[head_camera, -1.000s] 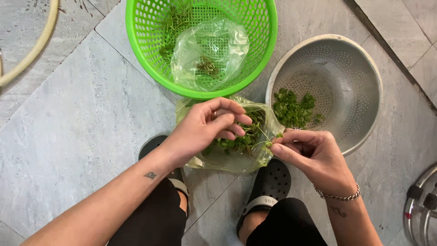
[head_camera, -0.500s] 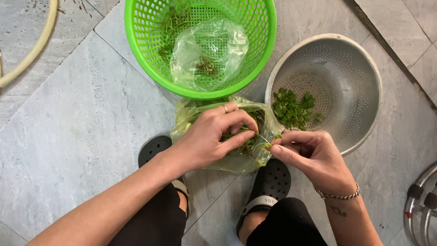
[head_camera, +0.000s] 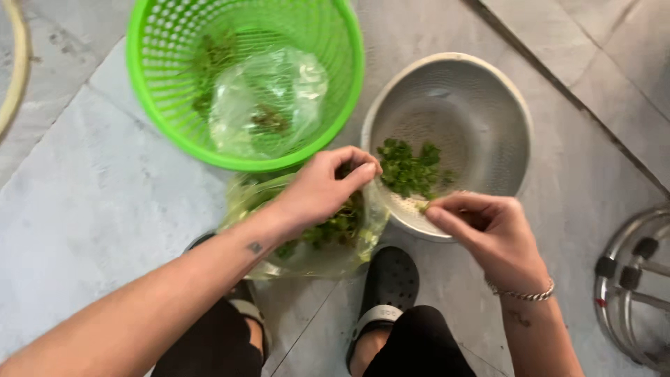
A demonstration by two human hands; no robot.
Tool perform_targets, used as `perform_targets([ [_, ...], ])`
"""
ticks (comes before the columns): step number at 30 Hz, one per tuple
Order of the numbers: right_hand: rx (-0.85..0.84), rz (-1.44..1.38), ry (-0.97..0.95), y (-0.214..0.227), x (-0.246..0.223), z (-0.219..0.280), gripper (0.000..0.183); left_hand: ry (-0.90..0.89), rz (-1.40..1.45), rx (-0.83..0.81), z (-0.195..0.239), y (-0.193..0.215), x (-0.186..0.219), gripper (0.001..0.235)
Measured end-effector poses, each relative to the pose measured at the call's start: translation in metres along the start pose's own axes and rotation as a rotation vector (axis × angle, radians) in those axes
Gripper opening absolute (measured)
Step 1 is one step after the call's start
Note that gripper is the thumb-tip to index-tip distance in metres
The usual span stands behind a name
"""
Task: The person sits on a tiled floor and sorts through a plastic bag of green leafy herbs. They pick individual stems, separate the leaves from the stalks by hand, and place the leaves into a metal colander while discarding the stems into a green basket.
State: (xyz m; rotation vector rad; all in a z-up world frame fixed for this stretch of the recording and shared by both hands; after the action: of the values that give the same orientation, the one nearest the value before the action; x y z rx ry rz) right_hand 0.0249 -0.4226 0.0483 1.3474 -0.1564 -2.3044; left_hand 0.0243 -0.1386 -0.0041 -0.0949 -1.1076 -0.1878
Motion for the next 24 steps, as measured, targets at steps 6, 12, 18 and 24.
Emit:
perform_targets([
  [6, 0.152, -0.061, 0.011, 0.059, 0.006, -0.012, 0.013, 0.174, -0.053, -0.15, -0.071, -0.054, 0.026, 0.07],
  [12, 0.096, 0.061, -0.02, 0.035, -0.03, -0.035, 0.022, -0.589, -0.36, 0.019, -0.067, -0.004, 0.027, 0.04],
  [18, -0.203, -0.099, 0.007, -0.04, -0.055, -0.07, 0.025, -1.031, -0.747, 0.033, 0.017, 0.051, 0.073, 0.054],
  [24, -0.308, 0.11, 0.07, -0.101, -0.107, -0.105, 0.014, -1.058, -1.05, 0.169, 0.016, 0.115, 0.033, 0.048],
])
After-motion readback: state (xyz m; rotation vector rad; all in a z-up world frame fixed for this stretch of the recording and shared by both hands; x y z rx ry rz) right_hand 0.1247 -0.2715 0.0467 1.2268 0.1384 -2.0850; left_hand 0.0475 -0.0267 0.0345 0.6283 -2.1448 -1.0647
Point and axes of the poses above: each hand's wrist, its own z-axis away from the middle knuckle, its own y-axis out of the back of the hand, x = y × z, the point moved 3 cm from there along -z, towards the middle knuckle, and after that the axes turned 5 degrees about -y, right-handed, at the moved point
